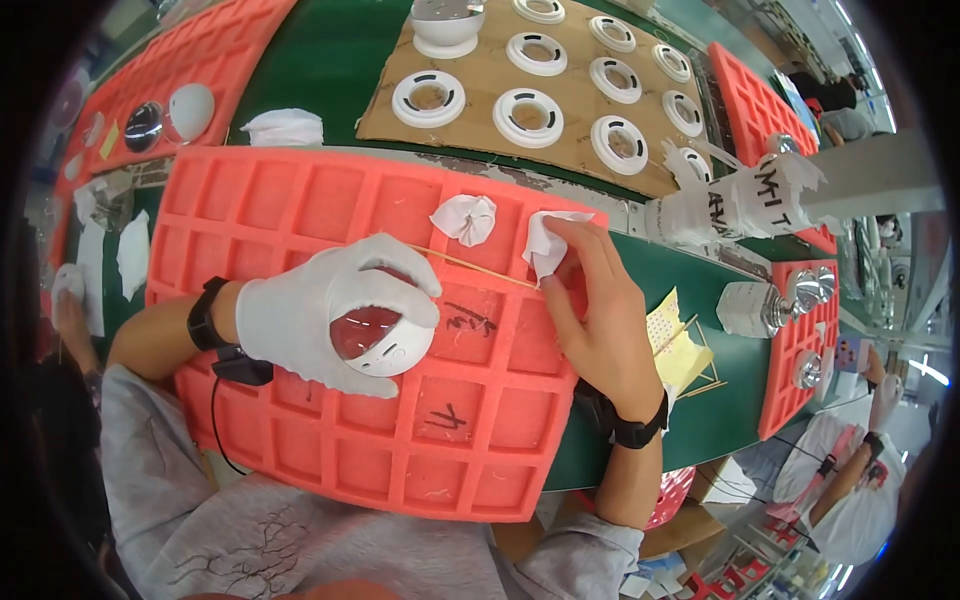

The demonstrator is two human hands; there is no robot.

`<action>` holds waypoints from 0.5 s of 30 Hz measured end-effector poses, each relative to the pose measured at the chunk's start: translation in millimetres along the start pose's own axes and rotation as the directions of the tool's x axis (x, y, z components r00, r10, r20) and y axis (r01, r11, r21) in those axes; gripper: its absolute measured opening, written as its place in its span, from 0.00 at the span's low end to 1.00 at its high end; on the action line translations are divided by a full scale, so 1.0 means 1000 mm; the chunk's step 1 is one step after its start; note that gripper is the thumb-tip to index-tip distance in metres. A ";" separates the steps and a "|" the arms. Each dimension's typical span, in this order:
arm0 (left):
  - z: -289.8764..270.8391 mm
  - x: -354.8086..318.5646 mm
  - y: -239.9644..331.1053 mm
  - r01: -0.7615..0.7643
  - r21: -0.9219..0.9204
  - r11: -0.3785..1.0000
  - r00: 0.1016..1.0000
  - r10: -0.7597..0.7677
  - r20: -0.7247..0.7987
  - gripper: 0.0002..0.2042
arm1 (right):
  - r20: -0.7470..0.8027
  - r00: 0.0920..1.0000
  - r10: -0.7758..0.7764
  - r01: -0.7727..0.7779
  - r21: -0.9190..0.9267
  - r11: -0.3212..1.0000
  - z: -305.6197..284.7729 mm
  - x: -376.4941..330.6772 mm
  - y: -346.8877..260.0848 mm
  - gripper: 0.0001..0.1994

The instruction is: The person wipes a glass sphere with a cloth, uses a wooden stick to apply a substance to its surface, and then scrapes the sphere with the stick.

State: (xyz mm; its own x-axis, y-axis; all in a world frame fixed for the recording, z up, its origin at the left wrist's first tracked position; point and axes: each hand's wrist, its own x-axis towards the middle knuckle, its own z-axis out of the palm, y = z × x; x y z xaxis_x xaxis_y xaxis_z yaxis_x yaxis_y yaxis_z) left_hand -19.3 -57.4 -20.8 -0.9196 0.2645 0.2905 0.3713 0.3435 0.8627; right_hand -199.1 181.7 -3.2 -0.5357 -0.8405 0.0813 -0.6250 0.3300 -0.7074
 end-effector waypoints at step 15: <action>0.000 -0.001 0.000 0.001 -0.047 0.999 1.000 -0.001 -0.003 0.30 | 0.014 1.000 -0.015 0.015 -0.046 0.999 0.000 0.001 -0.001 0.22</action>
State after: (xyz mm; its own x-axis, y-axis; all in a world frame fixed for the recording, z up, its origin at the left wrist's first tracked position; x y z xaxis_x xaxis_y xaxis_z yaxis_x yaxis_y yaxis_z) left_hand -19.0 -57.7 -21.3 -0.9205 0.2616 0.2903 0.3636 0.3009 0.8816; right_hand -199.0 181.0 -2.6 -0.5187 -0.8510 0.0820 -0.6588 0.3367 -0.6728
